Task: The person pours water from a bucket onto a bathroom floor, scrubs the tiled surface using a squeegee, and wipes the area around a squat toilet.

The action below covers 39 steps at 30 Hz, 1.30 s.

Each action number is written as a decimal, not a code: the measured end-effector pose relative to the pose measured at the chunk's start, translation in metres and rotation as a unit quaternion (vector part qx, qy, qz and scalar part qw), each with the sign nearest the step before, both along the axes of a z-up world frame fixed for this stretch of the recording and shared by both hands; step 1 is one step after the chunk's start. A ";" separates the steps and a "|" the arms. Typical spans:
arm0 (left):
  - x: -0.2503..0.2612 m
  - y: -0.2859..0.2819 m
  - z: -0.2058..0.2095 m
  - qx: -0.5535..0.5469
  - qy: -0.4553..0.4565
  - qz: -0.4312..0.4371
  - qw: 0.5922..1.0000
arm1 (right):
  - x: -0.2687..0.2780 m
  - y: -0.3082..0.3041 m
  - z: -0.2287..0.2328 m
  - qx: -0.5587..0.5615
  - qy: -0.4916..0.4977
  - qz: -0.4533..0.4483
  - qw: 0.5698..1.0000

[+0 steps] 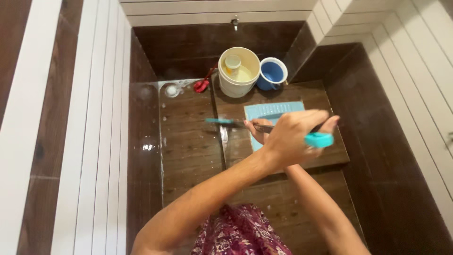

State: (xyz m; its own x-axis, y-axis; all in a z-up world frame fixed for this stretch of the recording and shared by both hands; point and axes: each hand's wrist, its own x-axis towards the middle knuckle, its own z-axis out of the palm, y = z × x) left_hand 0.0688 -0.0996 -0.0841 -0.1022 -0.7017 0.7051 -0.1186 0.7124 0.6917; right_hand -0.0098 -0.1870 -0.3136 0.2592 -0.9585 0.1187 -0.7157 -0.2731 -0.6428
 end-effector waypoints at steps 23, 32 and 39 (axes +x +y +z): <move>0.034 0.019 -0.032 -0.011 -0.012 -0.077 0.997 | 0.008 -0.039 -0.082 -0.117 -0.091 0.006 0.989; 0.001 0.028 0.034 -0.008 0.046 -0.097 0.994 | -0.020 0.055 -0.005 0.086 -0.066 -0.053 0.993; -0.020 0.046 0.081 0.046 0.064 -0.103 0.992 | -0.036 0.122 0.023 0.116 -0.027 -0.113 0.986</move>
